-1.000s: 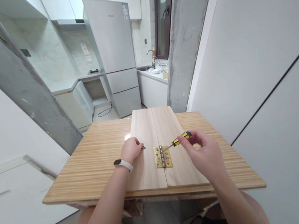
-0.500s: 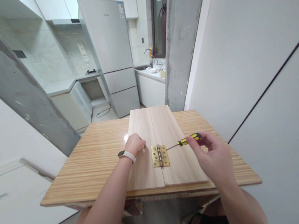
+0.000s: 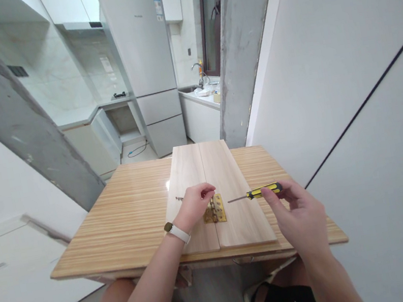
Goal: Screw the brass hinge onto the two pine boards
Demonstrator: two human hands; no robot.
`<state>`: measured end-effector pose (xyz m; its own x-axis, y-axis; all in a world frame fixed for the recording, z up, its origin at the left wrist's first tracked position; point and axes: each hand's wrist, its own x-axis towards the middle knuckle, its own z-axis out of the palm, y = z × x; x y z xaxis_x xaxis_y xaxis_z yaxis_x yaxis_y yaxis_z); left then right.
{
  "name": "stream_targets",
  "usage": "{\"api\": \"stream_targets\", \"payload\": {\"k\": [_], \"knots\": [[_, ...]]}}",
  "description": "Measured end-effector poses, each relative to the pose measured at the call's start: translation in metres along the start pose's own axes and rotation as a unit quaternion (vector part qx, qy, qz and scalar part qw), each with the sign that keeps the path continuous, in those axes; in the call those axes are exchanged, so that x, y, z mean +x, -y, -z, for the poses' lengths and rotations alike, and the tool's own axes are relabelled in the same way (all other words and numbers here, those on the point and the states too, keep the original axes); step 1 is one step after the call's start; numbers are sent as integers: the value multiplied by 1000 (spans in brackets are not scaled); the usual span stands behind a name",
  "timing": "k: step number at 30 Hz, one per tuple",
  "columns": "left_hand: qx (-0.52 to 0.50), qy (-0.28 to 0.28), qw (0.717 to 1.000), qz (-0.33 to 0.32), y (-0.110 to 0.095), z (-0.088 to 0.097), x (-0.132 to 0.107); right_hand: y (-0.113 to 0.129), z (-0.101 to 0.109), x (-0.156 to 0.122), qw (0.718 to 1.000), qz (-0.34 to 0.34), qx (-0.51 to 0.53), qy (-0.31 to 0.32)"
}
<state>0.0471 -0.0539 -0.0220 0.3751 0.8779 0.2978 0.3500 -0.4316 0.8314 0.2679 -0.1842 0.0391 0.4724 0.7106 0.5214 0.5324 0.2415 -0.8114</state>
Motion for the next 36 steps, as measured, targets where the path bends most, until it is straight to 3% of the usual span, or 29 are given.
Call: {"api": "stream_targets", "payload": {"k": [10,18,25,36], "knots": [[84,27,996,18,9,-16,-4,-1,0,-3,1000,3,6,16],[173,28,984,-32,16,-19,-6,-4,0,-3,1000,0,5,13],[183,47,981,-38,12,-19,-8,-6,-2,-3,1000,2,9,15],[143,29,989,-10,9,-24,-11,5,-39,35,989,28,81,123]]}}
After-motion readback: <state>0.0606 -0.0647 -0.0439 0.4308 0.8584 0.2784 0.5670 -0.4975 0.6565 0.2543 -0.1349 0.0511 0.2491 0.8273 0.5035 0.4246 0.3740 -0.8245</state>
